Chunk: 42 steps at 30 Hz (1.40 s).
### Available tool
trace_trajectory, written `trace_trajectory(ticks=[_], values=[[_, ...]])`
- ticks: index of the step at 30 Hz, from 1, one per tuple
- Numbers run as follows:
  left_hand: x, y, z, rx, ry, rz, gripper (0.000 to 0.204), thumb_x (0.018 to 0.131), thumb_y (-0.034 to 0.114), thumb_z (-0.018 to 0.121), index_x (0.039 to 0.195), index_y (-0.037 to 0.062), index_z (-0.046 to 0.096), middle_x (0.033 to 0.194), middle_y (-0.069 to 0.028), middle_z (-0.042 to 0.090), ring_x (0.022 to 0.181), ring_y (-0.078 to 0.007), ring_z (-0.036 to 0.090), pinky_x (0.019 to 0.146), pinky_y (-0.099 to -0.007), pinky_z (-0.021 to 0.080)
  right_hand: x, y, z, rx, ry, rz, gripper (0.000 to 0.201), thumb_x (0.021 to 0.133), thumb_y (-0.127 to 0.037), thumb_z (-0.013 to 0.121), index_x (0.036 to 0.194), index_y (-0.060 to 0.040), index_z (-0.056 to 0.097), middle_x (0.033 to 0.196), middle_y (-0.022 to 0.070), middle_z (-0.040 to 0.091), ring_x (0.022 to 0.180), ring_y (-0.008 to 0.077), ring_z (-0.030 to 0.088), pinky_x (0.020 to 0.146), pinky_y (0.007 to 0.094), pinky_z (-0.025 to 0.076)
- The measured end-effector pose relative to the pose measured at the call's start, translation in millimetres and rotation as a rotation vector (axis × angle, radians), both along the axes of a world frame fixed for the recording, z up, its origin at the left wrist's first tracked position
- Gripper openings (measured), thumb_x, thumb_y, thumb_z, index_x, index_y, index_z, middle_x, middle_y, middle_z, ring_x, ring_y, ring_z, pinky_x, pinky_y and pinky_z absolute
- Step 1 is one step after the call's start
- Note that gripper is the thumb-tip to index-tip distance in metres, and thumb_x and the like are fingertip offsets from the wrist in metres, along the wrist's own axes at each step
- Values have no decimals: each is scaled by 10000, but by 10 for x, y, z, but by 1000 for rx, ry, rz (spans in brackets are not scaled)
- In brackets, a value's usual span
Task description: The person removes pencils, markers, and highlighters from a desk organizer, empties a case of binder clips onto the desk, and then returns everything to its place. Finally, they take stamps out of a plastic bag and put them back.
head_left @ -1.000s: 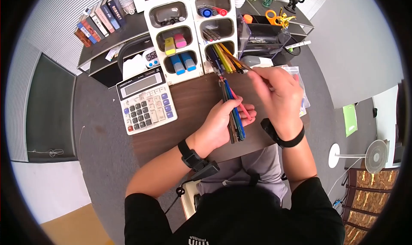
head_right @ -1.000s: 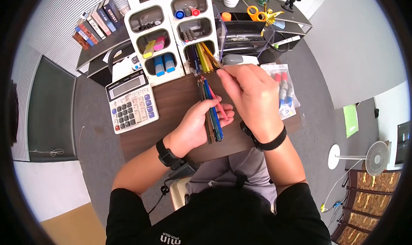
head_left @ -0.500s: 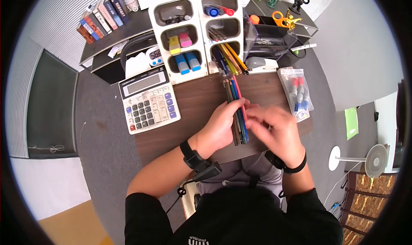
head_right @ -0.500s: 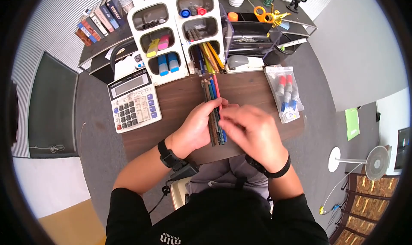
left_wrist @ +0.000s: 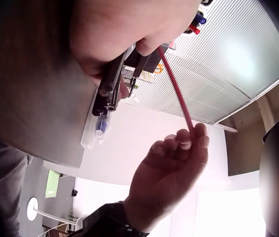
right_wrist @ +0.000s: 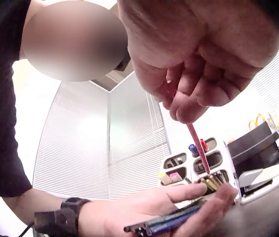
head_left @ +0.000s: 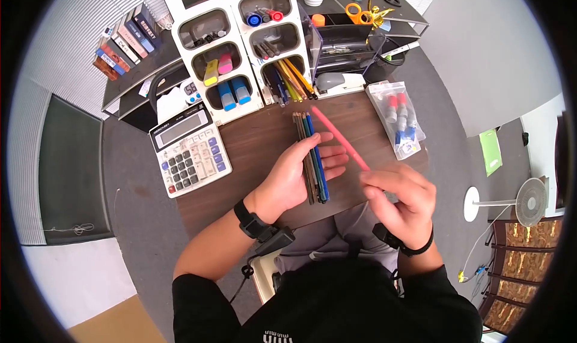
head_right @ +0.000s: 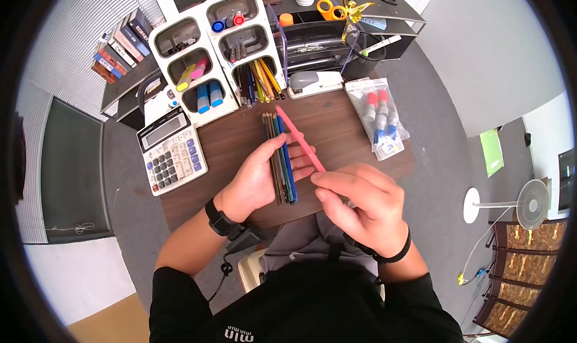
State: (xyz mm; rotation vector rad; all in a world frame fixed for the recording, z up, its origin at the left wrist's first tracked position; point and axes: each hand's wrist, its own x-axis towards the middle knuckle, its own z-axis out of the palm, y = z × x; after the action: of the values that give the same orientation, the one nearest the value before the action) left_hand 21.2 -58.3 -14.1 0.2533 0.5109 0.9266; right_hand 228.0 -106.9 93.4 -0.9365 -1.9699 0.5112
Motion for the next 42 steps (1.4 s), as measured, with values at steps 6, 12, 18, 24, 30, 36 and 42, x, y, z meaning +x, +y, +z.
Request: trace_trajectory(ticks=[6,12,18,24,30,36,42], values=[[-19,7,-51,-6,-77,-24,411,1080,362,545,1400,106,535,1382,-223,622,1316,-329,602,1098,-538,499,-257,453,-80,75,-20,11,207,896,-10,748,1102,-3,752,970,129,772,861,276,746,751,355,582],[-47,11,75,0,-57,-35,411,1060,333,490,1330,50,616,1301,-137,691,1288,-276,633,1111,-577,493,-599,901,-324,-147,3,-47,218,937,-94,744,1145,-28,745,982,159,752,865,323,735,751,390,584],[-61,47,33,-9,-41,-4,445,1054,328,470,1313,-2,620,1287,-141,695,1266,-286,644,1130,-542,487,-706,1027,-312,-34,-83,-42,206,946,-127,740,1135,-45,742,945,154,733,838,340,713,735,402,571],[-46,53,23,-2,-50,23,429,1062,301,452,1314,-7,609,1289,-155,691,1270,-293,643,1149,-531,475,-736,1030,-297,-50,-115,-30,201,951,-123,730,1139,-53,744,939,153,725,815,347,706,720,413,563],[-48,38,68,1,-38,26,460,1062,289,449,1382,-23,557,1322,-191,668,1295,-318,626,1173,-511,456,-708,1074,-364,-119,-121,-69,248,946,-117,728,1186,-56,736,921,158,714,797,343,701,713,405,559],[-60,54,40,-4,-32,40,447,1058,270,466,1393,-15,547,1343,-198,656,1290,-319,628,1168,-497,462,-694,990,-261,-148,-65,-20,328,927,-89,737,1253,-63,714,899,148,694,781,315,696,702,398,556],[-103,48,19,-25,34,84,398,1058,201,506,1422,40,521,1348,-199,651,1257,-296,643,1127,-474,503,-377,455,-247,-174,-209,33,282,899,-79,768,1179,-61,735,867,118,679,772,274,692,702,384,558]])
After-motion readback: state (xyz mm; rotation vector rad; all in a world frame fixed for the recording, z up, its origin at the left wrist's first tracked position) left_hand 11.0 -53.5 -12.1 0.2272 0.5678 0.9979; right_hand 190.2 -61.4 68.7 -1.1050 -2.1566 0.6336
